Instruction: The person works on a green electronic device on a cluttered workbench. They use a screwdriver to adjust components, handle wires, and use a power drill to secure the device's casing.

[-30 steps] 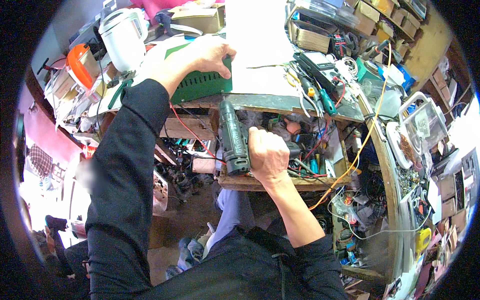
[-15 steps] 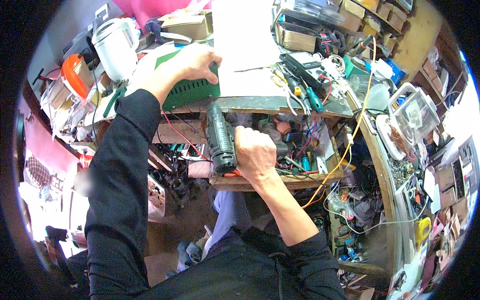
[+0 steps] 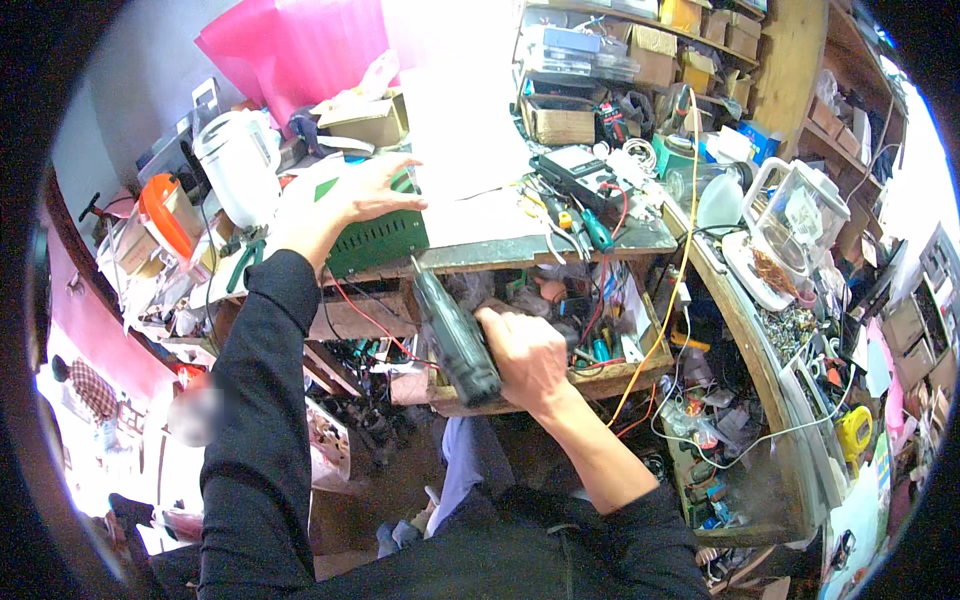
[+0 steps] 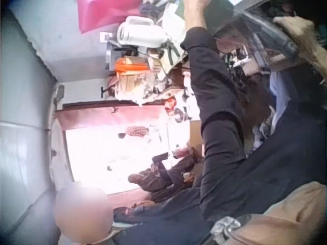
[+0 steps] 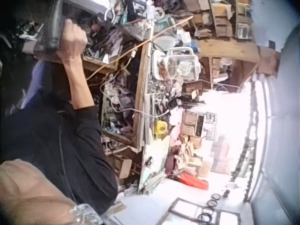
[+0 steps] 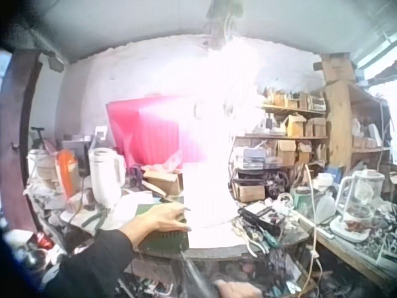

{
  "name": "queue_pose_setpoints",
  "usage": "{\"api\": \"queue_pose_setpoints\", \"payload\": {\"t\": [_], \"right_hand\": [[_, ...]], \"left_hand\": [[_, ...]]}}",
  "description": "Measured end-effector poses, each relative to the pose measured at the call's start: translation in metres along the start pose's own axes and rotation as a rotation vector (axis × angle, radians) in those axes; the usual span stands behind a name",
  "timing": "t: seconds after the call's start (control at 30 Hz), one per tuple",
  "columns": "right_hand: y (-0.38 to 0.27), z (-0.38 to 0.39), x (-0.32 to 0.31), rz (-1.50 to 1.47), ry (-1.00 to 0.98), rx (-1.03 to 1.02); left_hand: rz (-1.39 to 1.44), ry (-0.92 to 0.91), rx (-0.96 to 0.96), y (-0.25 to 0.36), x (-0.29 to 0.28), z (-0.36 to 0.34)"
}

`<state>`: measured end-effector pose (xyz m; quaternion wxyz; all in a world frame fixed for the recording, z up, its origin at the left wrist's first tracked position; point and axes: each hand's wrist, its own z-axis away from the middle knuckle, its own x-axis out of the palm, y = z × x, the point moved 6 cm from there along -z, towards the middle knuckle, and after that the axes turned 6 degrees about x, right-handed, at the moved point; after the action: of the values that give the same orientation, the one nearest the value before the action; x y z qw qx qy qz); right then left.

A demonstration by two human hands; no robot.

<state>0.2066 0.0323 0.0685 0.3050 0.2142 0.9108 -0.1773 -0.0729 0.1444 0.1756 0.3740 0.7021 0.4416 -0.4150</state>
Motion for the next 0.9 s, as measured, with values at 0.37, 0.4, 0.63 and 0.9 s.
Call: {"api": "queue_pose_setpoints", "payload": {"t": [0.37, 0.4, 0.63, 0.9], "right_hand": [[0.002, 0.034, -0.06, -0.171, 0.093, 0.001], [0.005, 0.037, -0.062, -0.164, 0.102, 0.014], [0.016, 0.044, -0.044, -0.177, 0.083, 0.15], [0.005, 0.022, -0.032, -0.3, -0.023, 0.247]], "left_hand": [[0.215, 0.044, -0.297, -0.1, -0.017, 0.05], [0.26, 0.045, -0.278, -0.1, -0.014, 0.044], [-0.258, 0.301, -0.701, -0.102, -0.03, 0.082], [0.493, 0.47, -0.762, -0.147, -0.02, 0.17]]}}
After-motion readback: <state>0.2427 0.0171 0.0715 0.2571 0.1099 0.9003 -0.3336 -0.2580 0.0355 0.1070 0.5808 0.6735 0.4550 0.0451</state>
